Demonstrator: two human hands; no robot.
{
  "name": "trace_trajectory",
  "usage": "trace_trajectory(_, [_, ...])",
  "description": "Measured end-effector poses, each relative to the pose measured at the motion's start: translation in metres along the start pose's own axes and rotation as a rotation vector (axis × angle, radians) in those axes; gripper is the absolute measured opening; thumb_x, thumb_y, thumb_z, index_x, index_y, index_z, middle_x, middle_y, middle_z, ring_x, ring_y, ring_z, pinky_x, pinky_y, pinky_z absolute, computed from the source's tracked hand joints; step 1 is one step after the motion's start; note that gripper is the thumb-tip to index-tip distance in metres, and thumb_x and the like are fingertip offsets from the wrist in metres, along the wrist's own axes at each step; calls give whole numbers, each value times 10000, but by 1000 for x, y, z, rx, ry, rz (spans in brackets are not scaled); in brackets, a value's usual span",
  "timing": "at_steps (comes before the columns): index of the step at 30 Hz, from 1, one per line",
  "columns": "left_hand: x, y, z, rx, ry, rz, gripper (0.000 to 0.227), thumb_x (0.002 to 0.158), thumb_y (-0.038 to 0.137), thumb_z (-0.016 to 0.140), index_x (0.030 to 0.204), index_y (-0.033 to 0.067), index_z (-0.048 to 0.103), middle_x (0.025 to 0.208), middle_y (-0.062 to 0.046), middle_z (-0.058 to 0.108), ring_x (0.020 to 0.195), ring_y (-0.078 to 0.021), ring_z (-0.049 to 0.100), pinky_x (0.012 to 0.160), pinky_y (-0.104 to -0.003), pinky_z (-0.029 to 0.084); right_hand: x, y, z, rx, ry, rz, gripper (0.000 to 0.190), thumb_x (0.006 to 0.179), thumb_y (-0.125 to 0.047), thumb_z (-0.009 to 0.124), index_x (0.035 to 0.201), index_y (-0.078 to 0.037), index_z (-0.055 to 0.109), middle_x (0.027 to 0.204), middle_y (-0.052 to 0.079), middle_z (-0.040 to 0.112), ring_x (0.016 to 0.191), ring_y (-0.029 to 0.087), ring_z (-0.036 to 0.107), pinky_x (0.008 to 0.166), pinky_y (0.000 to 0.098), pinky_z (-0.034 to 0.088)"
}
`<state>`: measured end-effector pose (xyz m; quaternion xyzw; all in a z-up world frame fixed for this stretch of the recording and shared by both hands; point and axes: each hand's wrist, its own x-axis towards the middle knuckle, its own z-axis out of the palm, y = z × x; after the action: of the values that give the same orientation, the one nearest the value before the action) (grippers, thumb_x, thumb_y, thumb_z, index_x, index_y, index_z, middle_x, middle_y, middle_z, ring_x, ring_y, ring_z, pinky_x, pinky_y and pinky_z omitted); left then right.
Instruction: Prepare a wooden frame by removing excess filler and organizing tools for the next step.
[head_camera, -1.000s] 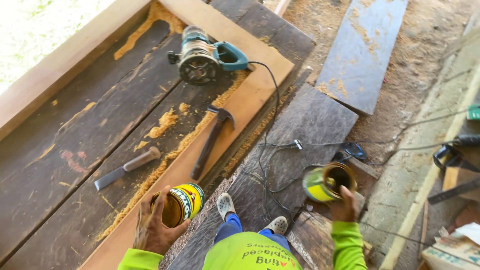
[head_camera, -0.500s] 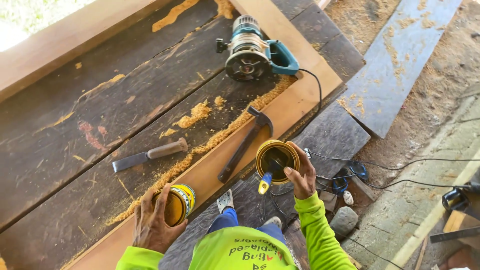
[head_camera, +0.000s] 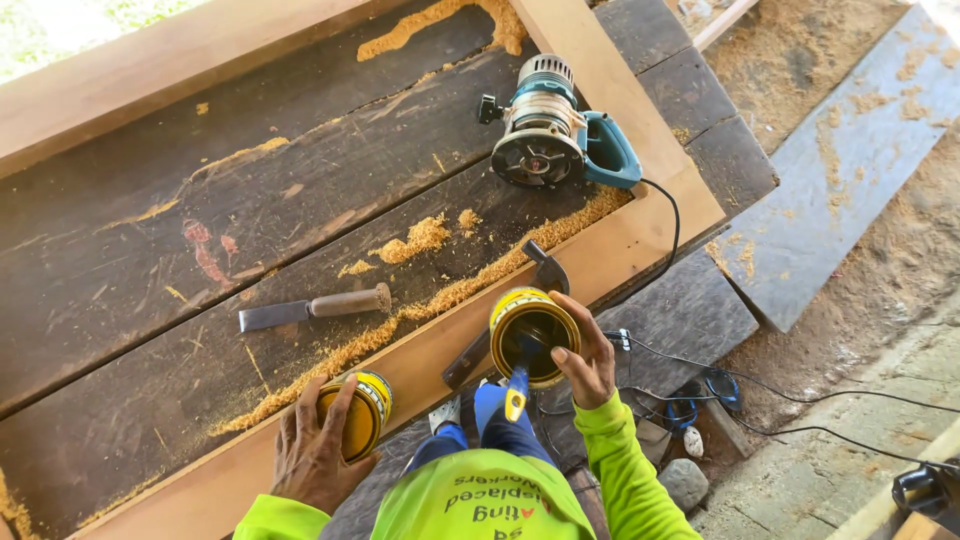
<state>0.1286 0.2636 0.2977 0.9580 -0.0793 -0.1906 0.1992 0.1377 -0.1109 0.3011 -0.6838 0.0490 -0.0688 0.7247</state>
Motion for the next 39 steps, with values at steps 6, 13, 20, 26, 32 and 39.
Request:
trace_trajectory(6, [9, 4, 7, -77, 30, 16, 1359, 450, 448, 980, 1604, 317, 275, 1589, -168, 184, 1432, -490, 250, 1105, -598, 244, 29, 7, -10, 20, -106, -24, 709, 870, -214, 658, 1494, 75, 483, 1528, 201, 517, 1417, 274, 530, 1197, 391, 407])
trace_trajectory(13, [17, -14, 29, -31, -59, -130, 1346, 467, 408, 985, 1604, 363, 267, 1521, -142, 250, 1378, -394, 299, 1160, -541, 246, 74, 41, 18, 148, -94, 88, 606, 906, -158, 635, 1451, 75, 508, 1384, 190, 638, 1312, 252, 595, 1153, 369, 421])
trace_trajectory(20, [12, -2, 20, -64, -52, -150, 1307, 485, 441, 979, 1601, 402, 301, 1506, -108, 291, 1378, -400, 331, 1127, -522, 308, 132, 92, 80, 131, 98, 170, 549, 882, -191, 696, 1379, 19, 595, 1314, 121, 670, 1204, 187, 627, 1046, 312, 489])
trace_trajectory(26, [9, 0, 15, -95, -24, -112, 1253, 506, 405, 976, 1581, 408, 332, 1529, -108, 277, 1390, -425, 304, 1084, -551, 324, 143, 151, 85, 139, 169, 171, 505, 895, -183, 696, 1352, 19, 623, 1245, 94, 697, 1123, 184, 651, 1016, 315, 519])
trace_trajectory(32, [9, -3, 14, -83, -106, -103, 1262, 542, 431, 965, 1614, 404, 300, 1518, -88, 282, 1380, -391, 322, 1106, -547, 330, 134, 150, 77, -2, 225, 273, 487, 881, -177, 711, 1345, -39, 654, 1198, 86, 703, 1072, 189, 641, 963, 321, 532])
trace_trajectory(39, [13, -25, 39, -81, 84, 76, 1256, 465, 464, 934, 1574, 349, 355, 1487, -150, 346, 1298, -410, 399, 1060, -561, 364, 39, 105, 45, -170, 385, 22, 301, 994, -107, 634, 1281, -18, 620, 1210, 73, 697, 1134, 115, 656, 983, 257, 524])
